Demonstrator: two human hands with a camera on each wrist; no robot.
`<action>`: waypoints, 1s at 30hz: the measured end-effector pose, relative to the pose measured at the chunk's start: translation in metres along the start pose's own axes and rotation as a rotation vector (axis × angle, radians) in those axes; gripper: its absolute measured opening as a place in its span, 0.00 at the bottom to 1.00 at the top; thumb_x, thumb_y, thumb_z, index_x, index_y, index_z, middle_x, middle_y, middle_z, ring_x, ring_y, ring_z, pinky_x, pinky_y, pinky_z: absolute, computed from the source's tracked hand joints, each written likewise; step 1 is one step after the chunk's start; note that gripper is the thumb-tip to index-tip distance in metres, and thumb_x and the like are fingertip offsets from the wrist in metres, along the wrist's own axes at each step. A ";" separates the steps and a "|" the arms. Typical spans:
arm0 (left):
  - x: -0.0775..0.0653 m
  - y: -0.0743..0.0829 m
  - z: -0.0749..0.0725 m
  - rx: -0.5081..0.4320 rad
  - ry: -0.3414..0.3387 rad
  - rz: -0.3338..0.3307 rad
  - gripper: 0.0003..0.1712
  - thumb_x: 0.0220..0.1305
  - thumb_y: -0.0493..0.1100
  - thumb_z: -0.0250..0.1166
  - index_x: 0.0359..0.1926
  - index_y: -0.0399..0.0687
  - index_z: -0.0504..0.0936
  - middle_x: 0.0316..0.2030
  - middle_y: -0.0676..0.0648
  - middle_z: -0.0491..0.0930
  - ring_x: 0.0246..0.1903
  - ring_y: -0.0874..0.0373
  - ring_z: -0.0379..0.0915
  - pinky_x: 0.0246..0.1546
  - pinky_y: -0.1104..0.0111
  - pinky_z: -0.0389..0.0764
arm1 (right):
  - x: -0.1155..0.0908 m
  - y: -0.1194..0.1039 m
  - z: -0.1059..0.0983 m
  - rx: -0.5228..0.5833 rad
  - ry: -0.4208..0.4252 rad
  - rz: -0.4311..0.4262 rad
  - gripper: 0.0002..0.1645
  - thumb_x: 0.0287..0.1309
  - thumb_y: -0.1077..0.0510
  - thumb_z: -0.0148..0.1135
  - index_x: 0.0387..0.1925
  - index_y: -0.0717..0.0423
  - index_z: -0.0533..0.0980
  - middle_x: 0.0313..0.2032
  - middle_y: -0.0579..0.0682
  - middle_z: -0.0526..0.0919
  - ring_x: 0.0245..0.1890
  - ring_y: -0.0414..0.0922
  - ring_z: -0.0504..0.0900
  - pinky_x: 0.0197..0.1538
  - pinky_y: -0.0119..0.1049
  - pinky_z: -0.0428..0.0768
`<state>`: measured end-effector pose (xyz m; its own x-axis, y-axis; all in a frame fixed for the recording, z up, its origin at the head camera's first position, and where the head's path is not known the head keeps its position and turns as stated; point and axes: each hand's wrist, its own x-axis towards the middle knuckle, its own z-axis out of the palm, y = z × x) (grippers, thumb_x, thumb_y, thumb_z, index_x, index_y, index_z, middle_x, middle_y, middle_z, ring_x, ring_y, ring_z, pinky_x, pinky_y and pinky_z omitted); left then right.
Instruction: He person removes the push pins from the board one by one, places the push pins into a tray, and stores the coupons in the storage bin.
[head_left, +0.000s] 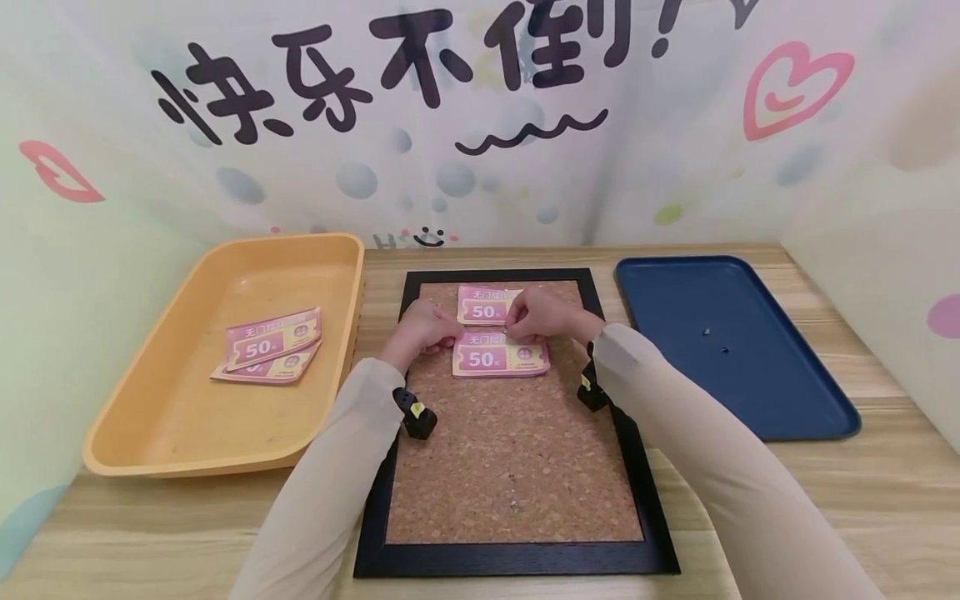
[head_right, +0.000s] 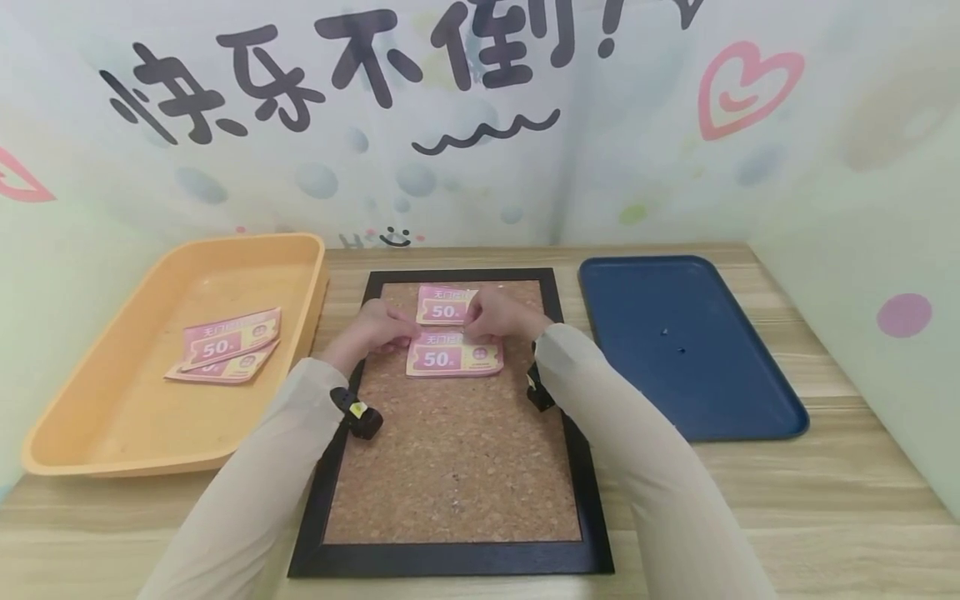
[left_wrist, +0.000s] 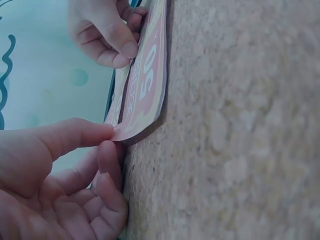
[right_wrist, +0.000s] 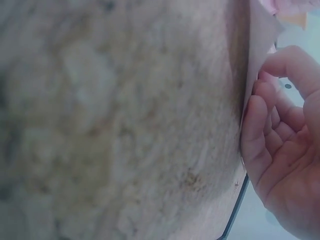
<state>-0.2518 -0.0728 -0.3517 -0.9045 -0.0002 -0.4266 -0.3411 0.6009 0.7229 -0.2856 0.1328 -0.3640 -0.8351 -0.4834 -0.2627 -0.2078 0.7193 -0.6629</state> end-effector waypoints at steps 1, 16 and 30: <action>0.000 0.000 -0.001 0.003 -0.002 0.004 0.09 0.53 0.41 0.67 0.31 0.37 0.83 0.16 0.50 0.74 0.14 0.62 0.64 0.16 0.75 0.67 | 0.000 0.000 0.000 0.000 0.001 0.001 0.08 0.51 0.60 0.65 0.31 0.61 0.76 0.26 0.51 0.76 0.22 0.42 0.71 0.24 0.29 0.69; -0.001 -0.003 -0.003 0.020 -0.074 0.035 0.10 0.55 0.39 0.65 0.38 0.37 0.83 0.21 0.48 0.78 0.19 0.62 0.69 0.20 0.75 0.71 | -0.003 -0.004 0.001 0.008 0.019 0.019 0.08 0.50 0.60 0.66 0.31 0.61 0.77 0.25 0.50 0.76 0.20 0.41 0.71 0.23 0.28 0.68; -0.001 -0.004 -0.004 0.020 -0.078 0.045 0.10 0.56 0.38 0.65 0.39 0.37 0.84 0.21 0.49 0.78 0.19 0.63 0.69 0.20 0.75 0.71 | 0.000 -0.005 0.001 -0.033 -0.009 -0.032 0.06 0.50 0.61 0.65 0.27 0.61 0.77 0.23 0.50 0.76 0.18 0.40 0.70 0.22 0.29 0.69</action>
<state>-0.2503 -0.0785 -0.3523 -0.8957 0.0887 -0.4358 -0.2949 0.6150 0.7313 -0.2841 0.1290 -0.3611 -0.8230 -0.5111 -0.2480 -0.2513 0.7191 -0.6479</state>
